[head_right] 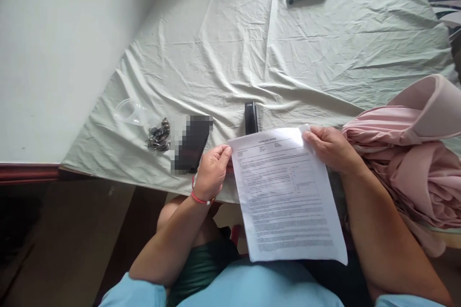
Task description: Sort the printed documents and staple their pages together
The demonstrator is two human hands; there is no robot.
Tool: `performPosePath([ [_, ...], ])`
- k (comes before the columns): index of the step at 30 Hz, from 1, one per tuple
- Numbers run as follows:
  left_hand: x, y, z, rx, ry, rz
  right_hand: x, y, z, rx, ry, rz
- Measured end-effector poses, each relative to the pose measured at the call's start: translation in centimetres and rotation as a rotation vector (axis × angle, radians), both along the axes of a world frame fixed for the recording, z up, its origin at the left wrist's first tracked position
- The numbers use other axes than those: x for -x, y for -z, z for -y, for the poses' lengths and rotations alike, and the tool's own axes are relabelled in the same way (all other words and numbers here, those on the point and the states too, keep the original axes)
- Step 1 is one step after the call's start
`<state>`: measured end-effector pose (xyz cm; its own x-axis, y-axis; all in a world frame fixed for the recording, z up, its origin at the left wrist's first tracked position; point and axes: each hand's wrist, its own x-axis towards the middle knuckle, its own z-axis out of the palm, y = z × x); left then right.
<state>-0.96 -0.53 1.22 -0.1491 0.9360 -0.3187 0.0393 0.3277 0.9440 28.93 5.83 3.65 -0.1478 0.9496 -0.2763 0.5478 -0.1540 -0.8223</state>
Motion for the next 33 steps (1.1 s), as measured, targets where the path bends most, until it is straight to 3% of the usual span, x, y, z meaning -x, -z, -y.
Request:
performPosePath([
  [7,0.0,-0.9,-0.2,0.075,0.149,-0.25,-0.7,-0.9,-0.3,0.207,-0.248,0.187],
  [13,0.5,-1.0,-0.6,0.078,0.241,-0.363,-1.1,-1.2,-0.2,0.129,-0.355,0.368],
  [17,0.1,-1.6,-1.5,0.058,0.247,-0.459,-0.8,-1.4,-0.2,0.07,-0.339,0.457],
  [22,-0.8,-1.8,-2.7,0.007,0.232,-0.533,-1.0,-1.2,-0.4,0.108,-0.273,0.486],
  [29,-1.8,-2.2,-4.4,0.149,0.401,-0.749,-1.6,-1.1,-0.4,0.129,-0.164,0.48],
  [33,-2.3,-2.6,-4.9,0.136,0.444,-0.927,-1.2,-1.5,-0.5,0.016,-0.157,0.644],
])
